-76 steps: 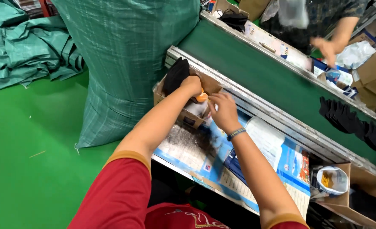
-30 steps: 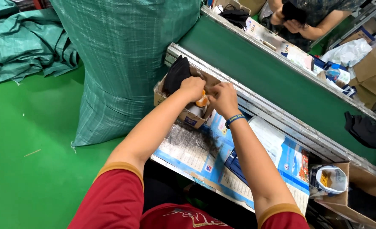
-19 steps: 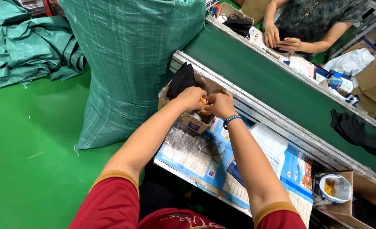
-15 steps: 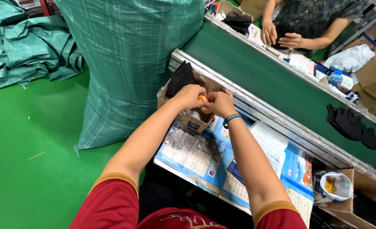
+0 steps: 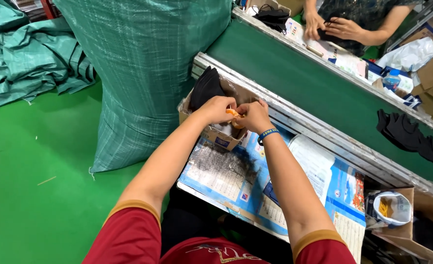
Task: Packaging black masks into plastic envelopes at a conveyor belt.
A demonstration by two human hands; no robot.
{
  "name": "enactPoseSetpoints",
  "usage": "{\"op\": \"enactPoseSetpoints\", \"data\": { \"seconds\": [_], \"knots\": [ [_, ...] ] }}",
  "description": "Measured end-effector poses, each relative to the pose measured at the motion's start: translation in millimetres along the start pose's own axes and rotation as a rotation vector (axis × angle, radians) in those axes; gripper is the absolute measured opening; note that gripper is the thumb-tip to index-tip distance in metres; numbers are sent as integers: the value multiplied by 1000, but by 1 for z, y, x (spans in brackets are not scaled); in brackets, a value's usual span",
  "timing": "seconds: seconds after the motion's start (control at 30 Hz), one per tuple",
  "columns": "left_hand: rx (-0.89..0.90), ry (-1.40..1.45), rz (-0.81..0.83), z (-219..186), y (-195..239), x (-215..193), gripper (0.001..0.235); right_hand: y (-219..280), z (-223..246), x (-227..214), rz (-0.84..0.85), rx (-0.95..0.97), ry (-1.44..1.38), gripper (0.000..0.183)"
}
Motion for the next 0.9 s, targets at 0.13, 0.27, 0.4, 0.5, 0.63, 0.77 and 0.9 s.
{"op": "enactPoseSetpoints", "data": {
  "seconds": [0.13, 0.27, 0.4, 0.5, 0.63, 0.77, 0.9],
  "knots": [
    [-37, 13, 24, 6, -1, 4, 29, -1, 5, -2, 53, 19, 85, 20],
    [-78, -17, 7, 11, -1, 4, 32, -7, 5, 5, 74, 28, 187, 25],
    [-128, -47, -103, 20, 1, -7, 25, -18, -19, 33, 24, 79, 239, 16],
    [-89, 125, -179, 16, 2, -19, 32, -13, -19, 31, 20, 75, 237, 18],
    [-47, 295, -335, 29, 1, -27, 24, -2, -10, 16, -108, 6, 155, 39],
    [-144, 964, 69, -73, 38, -25, 26, 8, 5, -14, -71, -33, 179, 37],
    [57, 883, 515, -279, 134, -11, 33, 30, 9, -33, -383, -65, -209, 48]
  ]
}}
Point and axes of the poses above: each hand's wrist, its own y-axis away from the middle knuckle, its own x-axis out of the palm, z = x × y, the point moved 7 cm from there along -y, towards the middle knuckle, and after that the axes turned 15 degrees about y, right-handed, at the moved point
